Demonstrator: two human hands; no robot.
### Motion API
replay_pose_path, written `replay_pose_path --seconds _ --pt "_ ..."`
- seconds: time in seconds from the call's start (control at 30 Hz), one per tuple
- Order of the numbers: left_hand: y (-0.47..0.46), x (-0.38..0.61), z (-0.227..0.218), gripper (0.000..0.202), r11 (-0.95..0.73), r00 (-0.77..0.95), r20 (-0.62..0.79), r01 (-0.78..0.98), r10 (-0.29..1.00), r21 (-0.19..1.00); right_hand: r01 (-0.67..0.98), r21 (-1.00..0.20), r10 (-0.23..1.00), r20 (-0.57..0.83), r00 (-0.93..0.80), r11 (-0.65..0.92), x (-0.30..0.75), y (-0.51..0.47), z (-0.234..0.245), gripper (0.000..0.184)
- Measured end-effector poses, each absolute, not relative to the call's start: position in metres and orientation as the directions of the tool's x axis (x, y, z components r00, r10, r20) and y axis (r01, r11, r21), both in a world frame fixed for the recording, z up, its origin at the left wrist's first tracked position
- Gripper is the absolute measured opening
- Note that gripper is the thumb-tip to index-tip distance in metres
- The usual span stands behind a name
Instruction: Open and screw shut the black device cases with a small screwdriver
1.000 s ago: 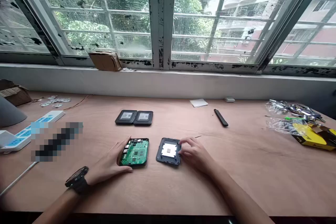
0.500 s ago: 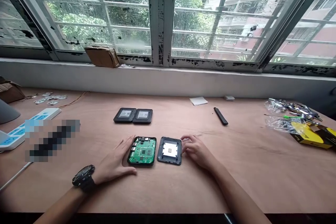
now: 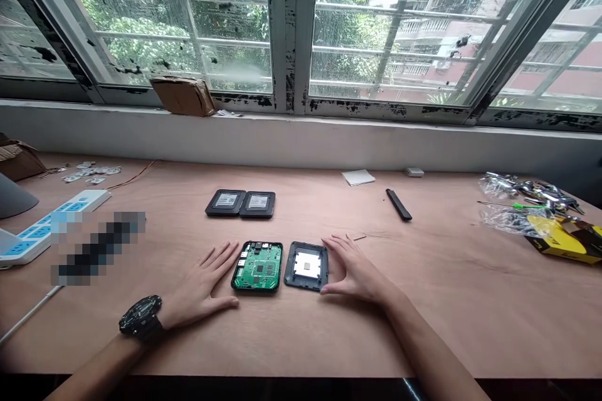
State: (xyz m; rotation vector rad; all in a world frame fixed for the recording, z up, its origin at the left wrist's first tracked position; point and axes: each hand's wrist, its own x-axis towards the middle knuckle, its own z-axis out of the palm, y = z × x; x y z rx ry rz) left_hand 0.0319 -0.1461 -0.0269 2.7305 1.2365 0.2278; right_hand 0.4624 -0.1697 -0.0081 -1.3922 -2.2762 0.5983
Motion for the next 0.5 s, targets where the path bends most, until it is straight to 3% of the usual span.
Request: replay_pose_path --seconds 0.1,0.5 --pt "-0.1462 0.0321 -0.0264 0.103 -0.655 0.654 0.072 0.734 0.753 0.179 0.750 -0.491 0.879 0.075 -0.471 0.443 0.4574 -0.1689 -0.0134 0.121" --pt "-0.1475 0.0333 -0.0239 0.100 -0.643 0.648 0.061 0.733 0.759 0.221 0.756 -0.489 0.883 0.066 -0.464 0.434 0.4538 -0.1700 -0.0130 0.128"
